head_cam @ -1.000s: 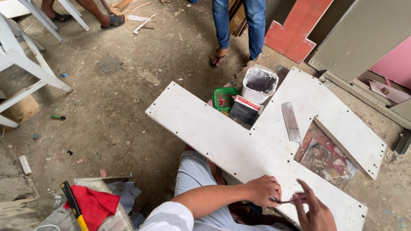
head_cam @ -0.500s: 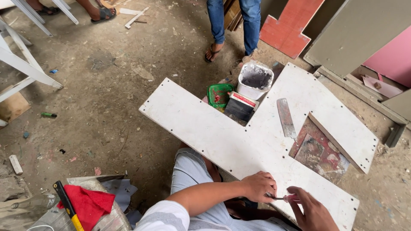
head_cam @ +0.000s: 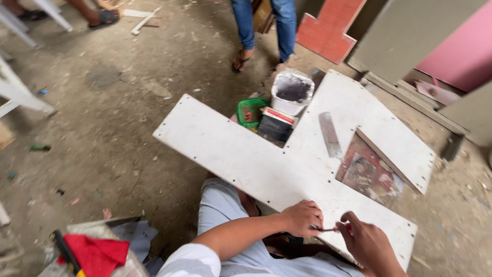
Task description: The person sands a white wooden board with a sanding block, then uses a screwdriver to scrape the surface. The person works on a single board placed on their lap.
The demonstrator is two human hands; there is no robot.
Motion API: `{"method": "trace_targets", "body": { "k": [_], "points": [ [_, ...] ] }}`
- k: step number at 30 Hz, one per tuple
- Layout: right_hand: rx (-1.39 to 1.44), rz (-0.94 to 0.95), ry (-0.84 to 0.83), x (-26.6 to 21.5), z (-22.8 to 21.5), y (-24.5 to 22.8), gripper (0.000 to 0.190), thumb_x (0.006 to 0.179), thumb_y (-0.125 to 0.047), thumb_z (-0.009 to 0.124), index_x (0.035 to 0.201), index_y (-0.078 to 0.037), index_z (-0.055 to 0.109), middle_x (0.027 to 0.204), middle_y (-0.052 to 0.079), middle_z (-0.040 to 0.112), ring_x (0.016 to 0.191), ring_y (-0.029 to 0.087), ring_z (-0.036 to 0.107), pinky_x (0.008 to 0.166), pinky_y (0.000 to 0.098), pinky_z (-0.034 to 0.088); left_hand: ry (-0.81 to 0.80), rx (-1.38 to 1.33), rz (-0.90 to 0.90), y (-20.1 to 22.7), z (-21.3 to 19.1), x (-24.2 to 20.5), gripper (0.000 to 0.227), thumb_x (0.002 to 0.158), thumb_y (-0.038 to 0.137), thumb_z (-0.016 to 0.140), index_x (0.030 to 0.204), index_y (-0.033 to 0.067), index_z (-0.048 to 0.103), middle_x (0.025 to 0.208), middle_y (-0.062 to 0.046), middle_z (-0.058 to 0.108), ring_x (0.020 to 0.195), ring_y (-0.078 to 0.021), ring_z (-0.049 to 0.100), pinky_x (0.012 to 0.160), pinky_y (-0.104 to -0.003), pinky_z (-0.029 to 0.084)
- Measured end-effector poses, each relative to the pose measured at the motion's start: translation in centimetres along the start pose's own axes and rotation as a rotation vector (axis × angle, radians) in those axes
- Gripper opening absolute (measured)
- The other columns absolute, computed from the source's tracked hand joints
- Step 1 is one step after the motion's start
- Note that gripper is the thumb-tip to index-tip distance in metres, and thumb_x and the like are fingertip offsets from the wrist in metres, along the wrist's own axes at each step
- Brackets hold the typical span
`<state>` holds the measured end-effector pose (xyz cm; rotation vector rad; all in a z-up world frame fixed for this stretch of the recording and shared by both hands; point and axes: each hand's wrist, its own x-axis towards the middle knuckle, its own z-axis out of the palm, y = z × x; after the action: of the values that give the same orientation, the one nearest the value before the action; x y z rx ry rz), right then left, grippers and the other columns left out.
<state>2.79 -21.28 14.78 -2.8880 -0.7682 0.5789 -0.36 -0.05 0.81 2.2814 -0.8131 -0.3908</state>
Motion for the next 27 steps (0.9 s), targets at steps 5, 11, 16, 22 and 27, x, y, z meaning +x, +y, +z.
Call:
{"method": "trace_targets", "body": {
  "k": [5, 11, 16, 22, 27],
  "points": [
    [0.237, -0.119, -0.116, -1.6, -4.9, -2.7, 0.029, 0.096, -0.033, 0.056, 0.123, -0.022, 0.056, 0.112, 0.001, 0.076, 0.095, 0.026, 0.075, 0.075, 0.0406, 0.057, 0.085, -0.015, 0.069, -0.1, 0.2, -0.1, 0.030, 0.094, 0.040, 0.062, 0.105, 0.0178, 0.079, 0.113, 0.005, 0.068, 0.119, -0.0247, 0.049, 0.104, -0.042, 0.035],
    [0.063, -0.063, -0.095, -0.9, -3.2, -1.7, 0.022, 0.101, -0.039, 0.054, 0.103, -0.017, 0.057, 0.074, 0.006, 0.073, 0.064, 0.031, 0.067, 0.054, 0.0432, 0.048, 0.163, -0.038, 0.096, -0.3, 1.1, 0.1, 0.022, 0.094, 0.035, 0.069, 0.103, 0.0174, 0.079, 0.107, 0.007, 0.066, 0.113, -0.0246, 0.049, 0.102, -0.042, 0.036],
    [0.050, -0.141, -0.237, -1.3, -6.9, -3.6, 0.039, 0.101, -0.036, 0.052, 0.138, -0.024, 0.046, 0.122, 0.000, 0.062, 0.093, 0.024, 0.071, 0.071, 0.0445, 0.062, 0.157, -0.033, 0.059, -0.3, 0.4, 0.0, 0.025, 0.094, 0.034, 0.068, 0.106, 0.0151, 0.078, 0.106, 0.003, 0.064, 0.113, -0.0247, 0.048, 0.102, -0.043, 0.037],
    [-0.075, -0.019, -0.026, 0.1, -2.2, -0.6, 0.042, 0.103, -0.057, 0.041, 0.094, -0.018, 0.054, 0.056, 0.006, 0.066, 0.049, 0.033, 0.063, 0.048, 0.0457, 0.047, 0.097, -0.053, 0.042, -0.3, 0.2, -0.2, 0.027, 0.095, 0.034, 0.064, 0.107, 0.0153, 0.079, 0.113, 0.002, 0.066, 0.118, -0.0259, 0.047, 0.108, -0.045, 0.035],
    [0.133, -0.236, -0.187, -0.8, -4.7, -1.3, 0.029, 0.100, -0.026, 0.051, 0.128, -0.023, 0.054, 0.123, -0.001, 0.071, 0.101, 0.023, 0.073, 0.090, 0.0406, 0.057, 0.036, -0.031, 0.018, 0.2, -0.4, -0.3, 0.036, 0.095, 0.040, 0.058, 0.111, 0.0144, 0.078, 0.117, -0.002, 0.067, 0.120, -0.0276, 0.047, 0.107, -0.047, 0.034]
  ]
}}
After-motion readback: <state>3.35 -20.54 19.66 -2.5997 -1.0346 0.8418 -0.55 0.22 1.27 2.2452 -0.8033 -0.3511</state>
